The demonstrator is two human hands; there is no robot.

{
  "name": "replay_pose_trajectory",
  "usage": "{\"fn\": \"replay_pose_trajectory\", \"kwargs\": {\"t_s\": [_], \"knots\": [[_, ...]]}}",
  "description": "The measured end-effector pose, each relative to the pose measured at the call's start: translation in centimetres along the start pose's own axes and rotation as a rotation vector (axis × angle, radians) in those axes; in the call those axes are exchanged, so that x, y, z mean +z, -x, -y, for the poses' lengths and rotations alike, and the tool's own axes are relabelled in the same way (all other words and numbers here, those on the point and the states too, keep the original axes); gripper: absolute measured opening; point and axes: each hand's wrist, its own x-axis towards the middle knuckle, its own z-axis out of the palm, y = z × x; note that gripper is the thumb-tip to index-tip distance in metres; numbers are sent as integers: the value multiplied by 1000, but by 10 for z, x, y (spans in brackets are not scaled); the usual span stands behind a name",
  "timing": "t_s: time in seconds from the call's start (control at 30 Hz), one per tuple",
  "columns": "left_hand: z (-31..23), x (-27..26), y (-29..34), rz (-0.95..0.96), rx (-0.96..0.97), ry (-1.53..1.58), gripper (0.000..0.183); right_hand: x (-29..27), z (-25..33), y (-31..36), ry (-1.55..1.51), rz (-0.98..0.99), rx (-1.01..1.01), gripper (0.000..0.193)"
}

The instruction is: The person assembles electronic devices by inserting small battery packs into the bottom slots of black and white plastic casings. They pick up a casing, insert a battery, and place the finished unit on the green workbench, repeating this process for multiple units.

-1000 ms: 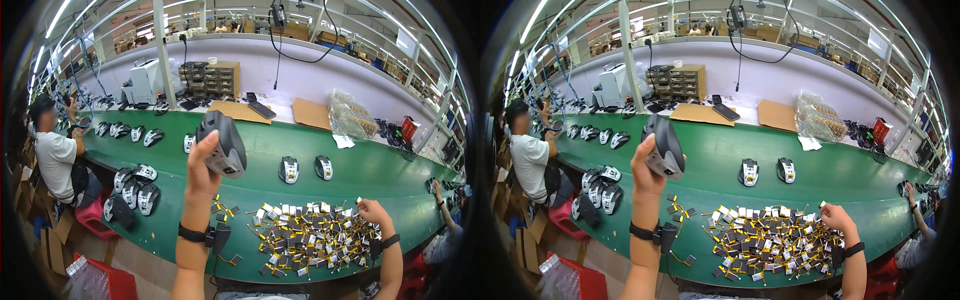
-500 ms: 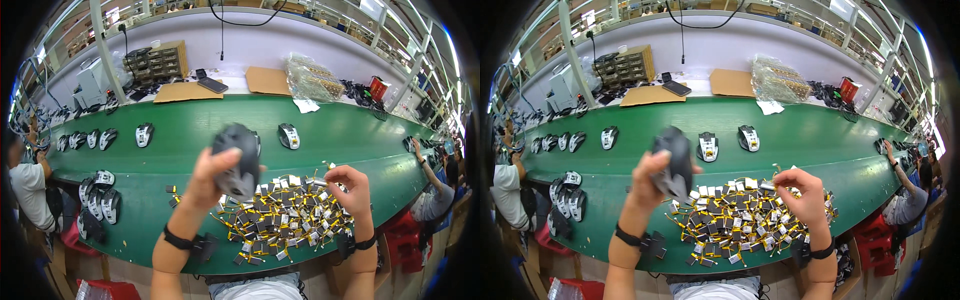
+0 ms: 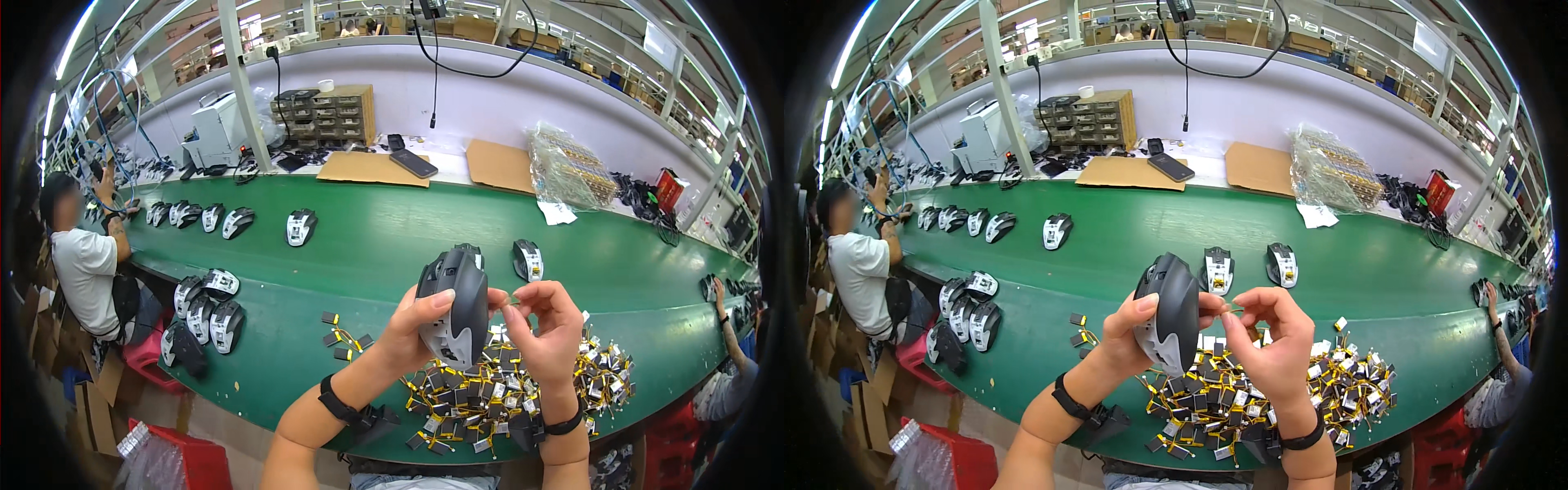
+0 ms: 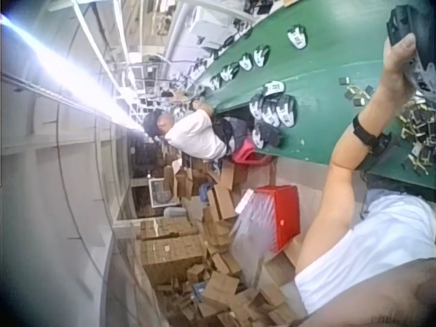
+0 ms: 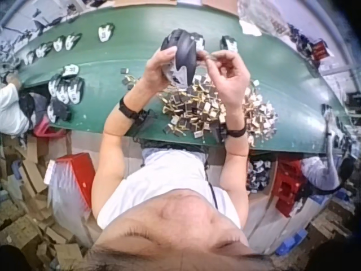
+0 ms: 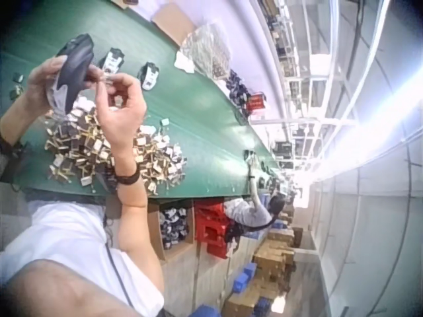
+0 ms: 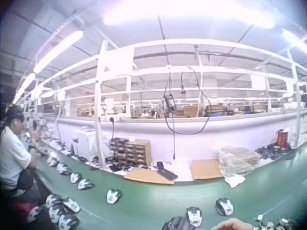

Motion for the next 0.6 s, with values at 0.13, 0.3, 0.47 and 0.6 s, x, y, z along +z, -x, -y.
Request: {"fn": "replay_pose_trajectory", "kwargs": {"t_s": [0.13,0.3,0.47,0.6], "knots": [[-1,0,0,-47,26,-51,63,3,-12,-4,81,-14,-76,16],[3,0,0,-118,-5,4,71,-1,-11,-9,14,11,26,12],[7,1,0,-120,58,-95,69,5,-16,-5,146,23,48,9],[2,3,-5,-275,290,-362,72,2,-16,-2,-203,123,219,8]]}}
